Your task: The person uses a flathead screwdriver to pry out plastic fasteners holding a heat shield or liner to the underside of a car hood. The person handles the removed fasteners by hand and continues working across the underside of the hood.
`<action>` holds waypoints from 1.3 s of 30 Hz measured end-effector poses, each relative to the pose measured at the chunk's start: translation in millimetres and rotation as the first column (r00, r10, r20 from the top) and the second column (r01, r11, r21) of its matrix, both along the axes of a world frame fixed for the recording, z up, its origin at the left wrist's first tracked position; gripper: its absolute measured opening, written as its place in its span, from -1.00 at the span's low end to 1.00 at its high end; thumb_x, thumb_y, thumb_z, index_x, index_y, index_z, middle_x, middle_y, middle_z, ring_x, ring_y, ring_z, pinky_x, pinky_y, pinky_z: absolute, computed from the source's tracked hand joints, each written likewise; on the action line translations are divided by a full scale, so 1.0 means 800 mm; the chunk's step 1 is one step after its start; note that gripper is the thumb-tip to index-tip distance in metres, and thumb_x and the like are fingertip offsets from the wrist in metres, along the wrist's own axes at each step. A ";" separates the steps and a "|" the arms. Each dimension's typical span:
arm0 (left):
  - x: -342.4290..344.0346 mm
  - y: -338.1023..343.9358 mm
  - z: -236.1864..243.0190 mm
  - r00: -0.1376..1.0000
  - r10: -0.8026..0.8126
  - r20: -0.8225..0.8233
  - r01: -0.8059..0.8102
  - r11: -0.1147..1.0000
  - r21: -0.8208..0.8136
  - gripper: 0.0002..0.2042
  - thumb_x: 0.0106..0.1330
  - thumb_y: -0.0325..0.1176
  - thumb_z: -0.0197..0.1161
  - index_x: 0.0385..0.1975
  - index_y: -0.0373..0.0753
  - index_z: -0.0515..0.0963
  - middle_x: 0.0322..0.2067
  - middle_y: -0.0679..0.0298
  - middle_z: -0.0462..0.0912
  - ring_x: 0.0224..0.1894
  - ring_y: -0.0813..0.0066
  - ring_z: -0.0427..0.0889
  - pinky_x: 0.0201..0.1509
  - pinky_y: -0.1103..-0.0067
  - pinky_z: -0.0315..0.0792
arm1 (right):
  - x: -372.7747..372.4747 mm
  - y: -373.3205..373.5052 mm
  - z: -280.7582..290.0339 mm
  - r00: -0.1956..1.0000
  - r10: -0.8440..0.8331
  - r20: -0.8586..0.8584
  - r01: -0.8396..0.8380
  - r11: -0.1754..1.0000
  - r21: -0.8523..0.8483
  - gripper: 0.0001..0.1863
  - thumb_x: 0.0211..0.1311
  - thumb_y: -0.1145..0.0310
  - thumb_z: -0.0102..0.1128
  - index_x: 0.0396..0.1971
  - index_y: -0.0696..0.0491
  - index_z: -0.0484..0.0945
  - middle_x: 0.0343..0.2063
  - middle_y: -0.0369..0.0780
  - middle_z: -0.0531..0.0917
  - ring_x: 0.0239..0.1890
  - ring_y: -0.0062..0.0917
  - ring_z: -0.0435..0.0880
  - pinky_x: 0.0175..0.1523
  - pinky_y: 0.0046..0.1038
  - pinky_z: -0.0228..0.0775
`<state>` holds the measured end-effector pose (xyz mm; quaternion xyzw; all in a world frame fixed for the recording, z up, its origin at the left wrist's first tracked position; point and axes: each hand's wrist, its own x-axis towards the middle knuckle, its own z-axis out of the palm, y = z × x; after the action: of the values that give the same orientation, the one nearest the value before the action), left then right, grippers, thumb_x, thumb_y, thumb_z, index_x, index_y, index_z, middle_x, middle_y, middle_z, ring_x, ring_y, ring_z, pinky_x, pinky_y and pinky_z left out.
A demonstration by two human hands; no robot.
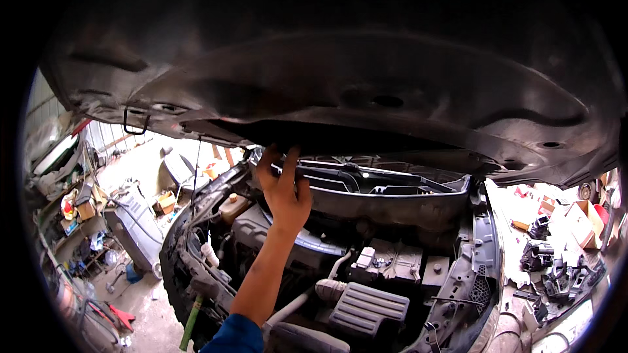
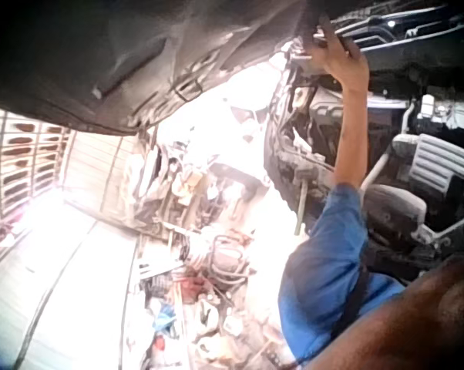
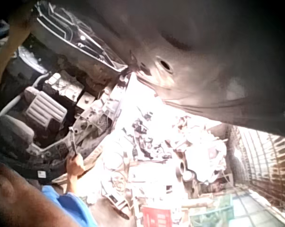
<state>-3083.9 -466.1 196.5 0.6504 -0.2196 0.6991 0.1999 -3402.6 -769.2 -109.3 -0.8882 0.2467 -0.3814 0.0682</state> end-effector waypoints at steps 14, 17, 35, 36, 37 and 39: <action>0.001 -0.002 0.007 1.000 -0.001 -0.015 0.001 1.000 -0.001 -0.46 0.00 -0.58 0.11 0.11 -0.27 0.52 0.07 -0.06 0.31 0.13 -0.04 0.32 0.19 0.26 0.29 | -0.006 -0.004 -0.017 1.000 -0.007 0.030 0.005 0.999 0.049 -0.62 0.27 -0.05 0.14 -0.34 -0.02 0.65 -0.54 -0.19 0.69 -0.53 -0.29 0.68 -0.44 -0.31 0.51; 0.004 -0.003 0.007 0.999 0.036 -0.011 -0.036 0.999 -0.017 -0.47 -0.01 -0.56 0.11 0.09 -0.23 0.54 0.04 -0.08 0.34 0.08 -0.05 0.38 0.13 0.25 0.34 | -0.003 -0.006 -0.021 0.997 0.025 0.073 -0.031 0.997 0.076 -0.72 0.29 0.13 0.14 -0.38 0.06 0.57 -0.58 -0.16 0.60 -0.56 -0.25 0.58 -0.47 -0.29 0.37; -0.070 -0.105 0.034 0.877 -0.286 -0.385 0.376 0.908 0.184 -0.68 0.26 -0.45 0.17 0.03 -0.18 0.60 -0.13 0.11 0.59 -0.09 0.23 0.60 0.03 0.42 0.44 | 0.061 -0.069 0.096 0.892 0.216 0.397 -0.350 0.886 0.303 -0.84 0.36 0.44 0.04 -0.23 0.23 0.53 -0.38 0.01 0.59 -0.36 -0.09 0.59 -0.24 -0.26 0.41; -0.064 -0.131 0.036 0.803 -0.353 -0.481 0.476 0.865 0.160 -0.70 0.29 -0.43 0.17 0.01 -0.17 0.61 -0.17 0.14 0.63 -0.12 0.28 0.63 0.01 0.45 0.45 | 0.074 -0.079 0.126 0.876 0.265 0.402 -0.378 0.896 0.232 -0.84 0.34 0.46 0.05 -0.20 0.21 0.53 -0.32 0.03 0.59 -0.33 -0.04 0.61 -0.26 -0.23 0.42; -0.059 -0.146 0.044 0.805 -0.365 -0.468 0.497 0.845 0.195 -0.71 0.28 -0.38 0.19 0.00 -0.20 0.60 -0.17 0.09 0.63 -0.14 0.23 0.64 -0.02 0.42 0.46 | 0.089 -0.085 0.153 0.866 0.289 0.409 -0.388 0.903 0.183 -0.83 0.35 0.45 0.05 -0.18 0.20 0.53 -0.34 0.02 0.58 -0.34 -0.05 0.60 -0.26 -0.22 0.41; -0.037 -0.170 0.058 0.798 -0.403 -0.448 0.530 0.824 0.201 -0.69 0.28 -0.30 0.21 -0.02 -0.24 0.59 -0.15 0.04 0.63 -0.13 0.16 0.65 -0.03 0.39 0.47 | 0.117 -0.090 0.203 0.863 0.304 0.404 -0.394 0.905 0.161 -0.80 0.38 0.40 0.03 -0.13 0.16 0.55 -0.38 0.00 0.56 -0.37 -0.07 0.59 -0.26 -0.20 0.39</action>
<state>-3113.7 -602.0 242.6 0.7227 -0.4401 0.4401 0.3005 -3309.1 -841.0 53.4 -0.8157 0.1073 -0.4904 0.2875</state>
